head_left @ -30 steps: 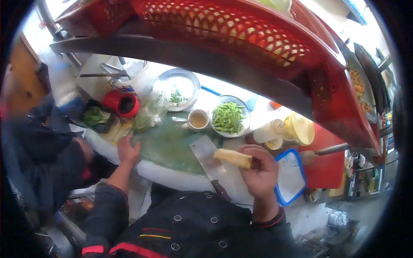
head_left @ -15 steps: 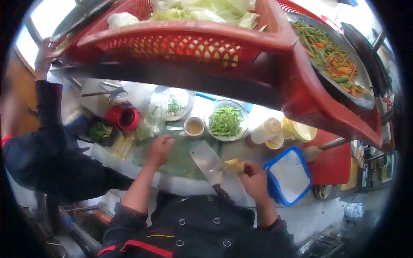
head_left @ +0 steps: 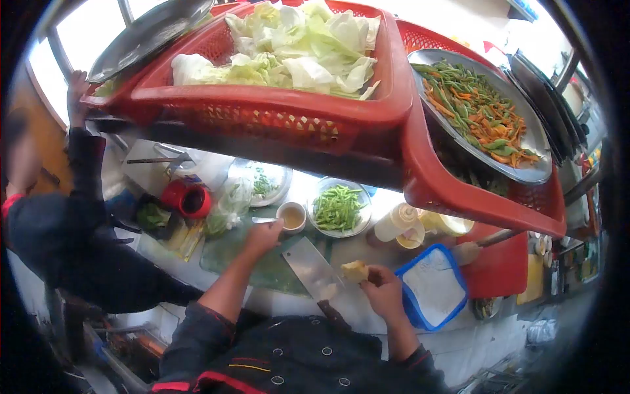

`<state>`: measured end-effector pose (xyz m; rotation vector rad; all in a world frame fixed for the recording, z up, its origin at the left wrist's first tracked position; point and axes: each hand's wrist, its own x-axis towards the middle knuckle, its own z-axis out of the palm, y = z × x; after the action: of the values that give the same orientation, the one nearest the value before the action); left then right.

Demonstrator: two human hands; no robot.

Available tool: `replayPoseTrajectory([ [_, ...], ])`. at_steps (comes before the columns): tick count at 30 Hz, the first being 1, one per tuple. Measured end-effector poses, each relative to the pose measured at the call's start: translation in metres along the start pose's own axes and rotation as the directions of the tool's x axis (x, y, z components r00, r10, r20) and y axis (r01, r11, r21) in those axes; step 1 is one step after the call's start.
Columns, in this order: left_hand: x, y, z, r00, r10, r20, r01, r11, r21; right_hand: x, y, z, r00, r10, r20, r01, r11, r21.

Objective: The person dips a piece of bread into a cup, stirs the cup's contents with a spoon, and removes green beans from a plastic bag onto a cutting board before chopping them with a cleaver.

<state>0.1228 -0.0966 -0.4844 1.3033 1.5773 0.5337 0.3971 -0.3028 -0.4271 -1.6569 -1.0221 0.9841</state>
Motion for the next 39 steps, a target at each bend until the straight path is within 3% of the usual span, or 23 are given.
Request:
replayPoseTrajectory([
  [7, -0.001, -0.011, 0.005, 0.998, 0.055, -0.041, -0.052, 0.996, 0.068, 0.006, -0.005, -0.002, 0.999, 0.029, 0.044, -0.029, 1.0, -0.001],
  [10, -0.012, -0.013, 0.0, 0.986, 0.104, -0.13, -0.109, 0.994, -0.029, 0.005, -0.008, -0.006, 0.999, 0.032, 0.028, -0.032, 0.999, -0.006],
  [11, -0.022, -0.01, -0.009, 0.979, 0.172, -0.108, -0.167, 0.985, 0.055, 0.003, -0.015, -0.007, 0.998, 0.043, 0.044, -0.044, 0.999, 0.012],
  [13, -0.039, 0.003, -0.022, 0.968, 0.237, -0.083, -0.224, 0.965, 0.136, 0.005, -0.023, -0.008, 0.997, 0.052, 0.062, -0.054, 0.998, 0.03],
  [15, -0.062, 0.017, -0.035, 0.973, 0.22, -0.068, -0.225, 0.971, -0.084, 0.003, -0.023, -0.008, 0.999, 0.046, 0.028, -0.045, 0.999, -0.025],
  [16, -0.078, 0.032, -0.043, 0.975, 0.21, -0.067, -0.216, 0.973, -0.085, 0.003, -0.022, -0.008, 0.998, 0.054, 0.033, -0.053, 0.998, -0.027],
  [18, -0.11, 0.068, -0.062, 0.981, 0.19, -0.045, -0.189, 0.981, 0.033, 0.005, -0.02, -0.007, 0.998, 0.053, 0.03, -0.054, 0.998, 0.037],
  [24, -0.181, 0.116, -0.11, 0.971, 0.239, -0.013, -0.238, 0.969, 0.063, 0.009, -0.017, -0.007, 0.999, 0.02, 0.045, -0.02, 1.0, -0.021],
  [26, -0.202, 0.129, -0.117, 0.901, 0.431, -0.059, -0.432, 0.902, -0.014, 0.008, -0.024, -0.006, 0.999, 0.014, 0.046, -0.013, 1.0, -0.017],
  [29, -0.234, 0.159, -0.127, 0.871, 0.489, -0.043, -0.49, 0.86, -0.14, 0.006, -0.04, -0.002, 0.999, 0.008, 0.037, -0.009, 1.0, 0.03],
  [31, -0.249, 0.172, -0.13, 0.651, 0.753, -0.098, -0.758, 0.64, -0.123, 0.004, -0.038, -0.001, 0.999, 0.021, 0.039, -0.023, 0.998, 0.063],
  [32, -0.252, 0.175, -0.133, 0.655, 0.749, -0.098, -0.755, 0.644, -0.124, 0.006, -0.032, -0.001, 0.999, 0.019, 0.04, -0.022, 0.996, 0.087],
  [34, -0.257, 0.18, -0.137, 0.499, 0.866, -0.042, -0.867, 0.498, -0.023, 0.005, -0.029, -0.004, 0.999, 0.025, 0.038, -0.029, 0.994, 0.108],
  [36, -0.254, 0.196, -0.163, 0.46, 0.737, 0.496, -0.794, 0.591, -0.143, 0.005, -0.033, -0.006, 0.998, -0.003, 0.056, 0.0, 0.998, 0.058],
  [37, -0.256, 0.201, -0.161, 0.373, 0.826, 0.422, -0.863, 0.476, -0.168, 0.003, -0.035, -0.008, 0.999, -0.006, 0.04, 0.005, 1.0, 0.027],
  [39, -0.256, 0.206, -0.17, 0.244, 0.8, 0.549, -0.892, 0.407, -0.196, 0.002, -0.038, -0.009, 0.999, 0.01, 0.051, -0.013, 0.999, 0.048],
])
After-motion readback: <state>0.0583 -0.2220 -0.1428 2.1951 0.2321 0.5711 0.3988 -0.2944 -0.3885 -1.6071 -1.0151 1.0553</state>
